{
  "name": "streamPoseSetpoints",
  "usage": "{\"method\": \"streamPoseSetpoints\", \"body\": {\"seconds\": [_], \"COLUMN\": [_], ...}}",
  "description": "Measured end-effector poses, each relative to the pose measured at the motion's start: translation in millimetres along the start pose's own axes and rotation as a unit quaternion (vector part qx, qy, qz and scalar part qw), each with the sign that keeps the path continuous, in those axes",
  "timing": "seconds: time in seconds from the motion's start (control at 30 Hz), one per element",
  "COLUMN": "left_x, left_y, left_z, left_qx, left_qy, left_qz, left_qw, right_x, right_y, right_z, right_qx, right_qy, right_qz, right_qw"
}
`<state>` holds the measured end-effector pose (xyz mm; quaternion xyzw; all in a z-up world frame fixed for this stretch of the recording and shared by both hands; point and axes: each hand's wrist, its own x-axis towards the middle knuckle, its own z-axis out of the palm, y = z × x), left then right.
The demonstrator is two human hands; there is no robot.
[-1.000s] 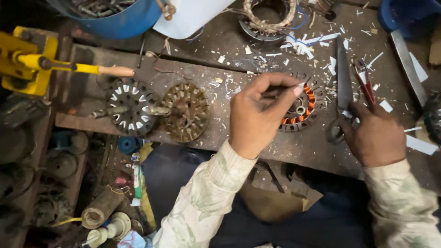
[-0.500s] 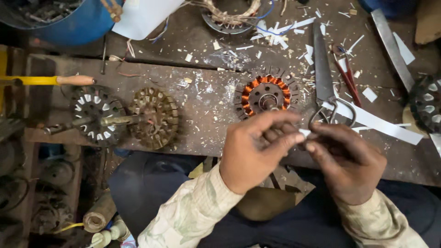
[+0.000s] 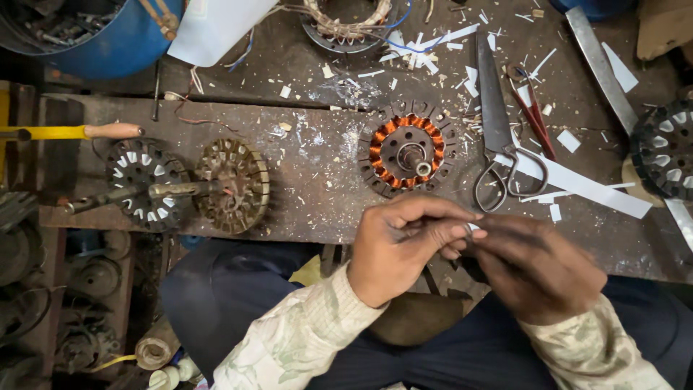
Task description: The person sits on the floor and assembles a motor armature by hand. They cut small strips of white insulating material using shears and insert them into the slots of the copper-wound rotor. The person repeatedly picks up the rotor, places the strips, and adjusts the components.
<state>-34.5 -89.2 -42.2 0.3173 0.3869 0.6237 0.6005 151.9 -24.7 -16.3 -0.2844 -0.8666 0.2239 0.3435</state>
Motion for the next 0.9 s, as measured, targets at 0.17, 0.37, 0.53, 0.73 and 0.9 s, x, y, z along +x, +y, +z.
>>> {"method": "streamPoseSetpoints", "body": {"seconds": [0.17, 0.37, 0.53, 0.73, 0.9], "left_x": [-6.6, -11.9, -13.9, -14.0, -10.5], "left_y": [-14.0, -17.4, -14.6, -23.0, -30.8], "left_z": [10.3, 10.9, 9.3, 9.7, 8.3], "left_qx": [0.021, 0.095, 0.096, 0.057, -0.12], "left_qy": [0.082, 0.093, 0.08, 0.081, 0.028], "left_qz": [0.084, 0.147, 0.142, 0.15, 0.053], "left_qw": [0.993, 0.98, 0.982, 0.984, 0.991], "right_x": [-1.4, -6.0, -9.5, -6.0, -9.4], "right_y": [-3.2, -3.4, -1.2, 2.3, 4.9], "right_z": [15.1, 18.5, 16.2, 24.5, 20.5], "right_qx": [0.101, 0.101, 0.093, 0.12, 0.142], "right_qy": [0.053, 0.051, 0.018, 0.039, 0.052], "right_qz": [0.108, 0.076, 0.09, 0.056, 0.041], "right_qw": [0.988, 0.991, 0.991, 0.99, 0.988]}}
